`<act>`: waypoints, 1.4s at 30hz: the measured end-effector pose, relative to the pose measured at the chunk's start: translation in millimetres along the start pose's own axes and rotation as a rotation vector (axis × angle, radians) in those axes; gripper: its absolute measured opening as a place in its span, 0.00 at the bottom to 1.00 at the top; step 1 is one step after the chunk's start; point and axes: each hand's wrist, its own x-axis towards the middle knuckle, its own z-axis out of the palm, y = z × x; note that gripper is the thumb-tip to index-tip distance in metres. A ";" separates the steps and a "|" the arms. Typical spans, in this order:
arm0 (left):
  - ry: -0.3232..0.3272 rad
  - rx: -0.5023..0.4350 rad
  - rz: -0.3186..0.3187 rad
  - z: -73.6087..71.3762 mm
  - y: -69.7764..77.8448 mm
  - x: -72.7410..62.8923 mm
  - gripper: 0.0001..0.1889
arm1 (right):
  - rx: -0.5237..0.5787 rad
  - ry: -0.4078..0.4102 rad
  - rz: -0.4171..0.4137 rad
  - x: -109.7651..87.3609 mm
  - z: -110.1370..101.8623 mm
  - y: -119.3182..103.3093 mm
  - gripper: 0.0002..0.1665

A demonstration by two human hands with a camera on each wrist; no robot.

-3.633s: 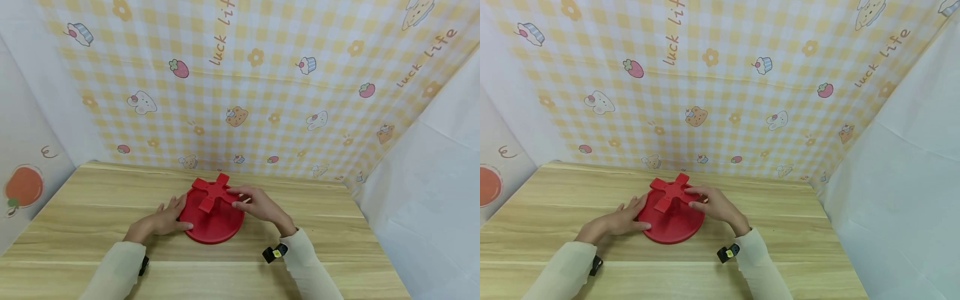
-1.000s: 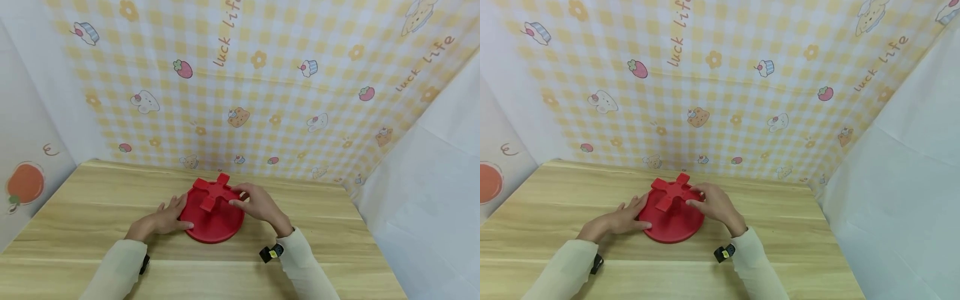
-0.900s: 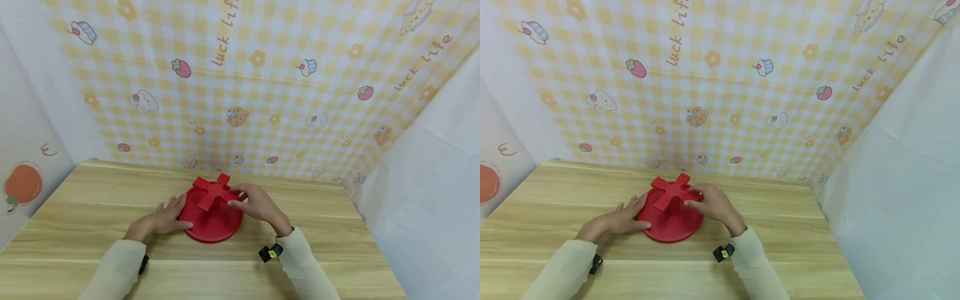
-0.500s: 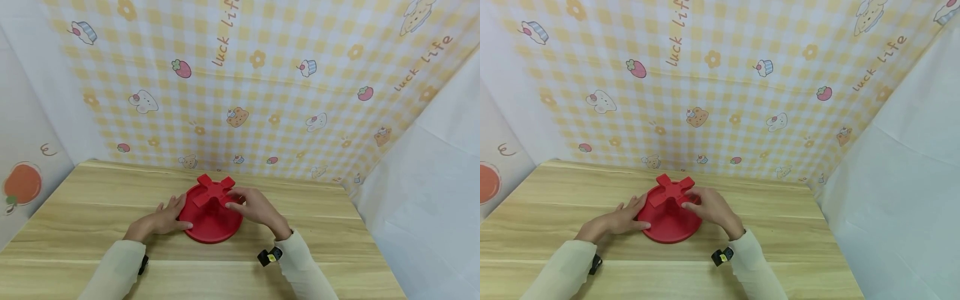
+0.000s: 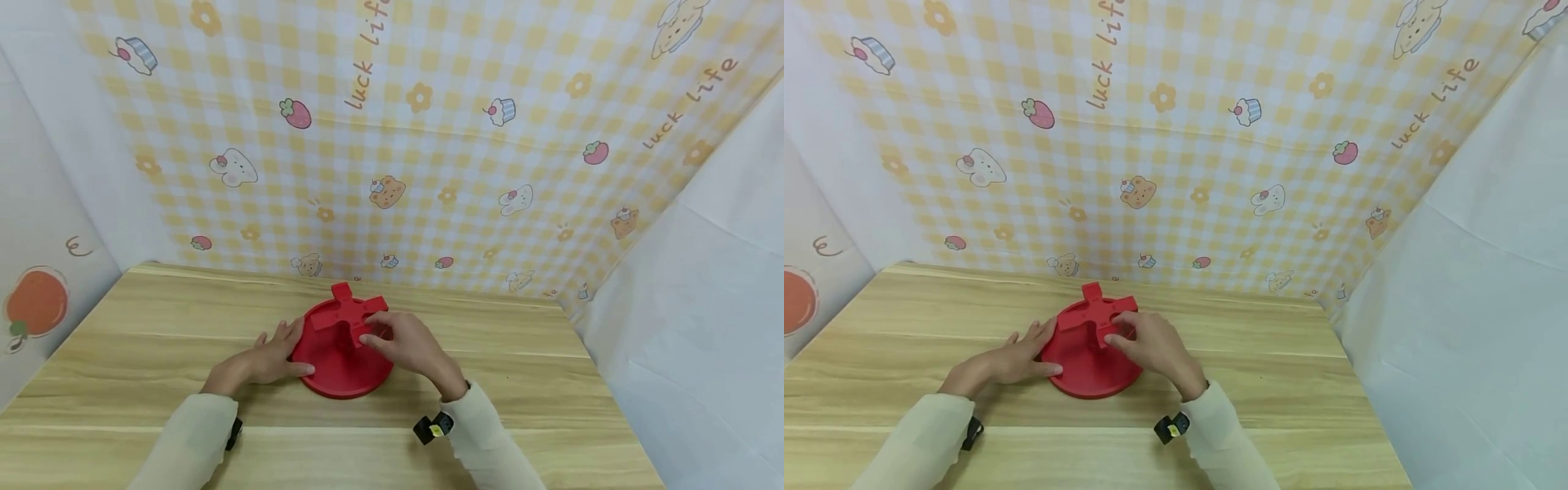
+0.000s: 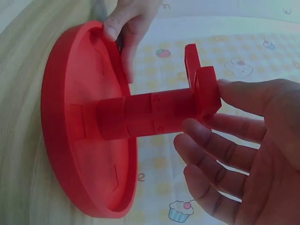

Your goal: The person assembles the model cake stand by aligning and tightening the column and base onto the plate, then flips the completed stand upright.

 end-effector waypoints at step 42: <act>-0.002 0.014 0.006 -0.8 0.3 -1.0 0.57 | -0.150 0.051 -0.098 26.8 8.0 16.0 0.26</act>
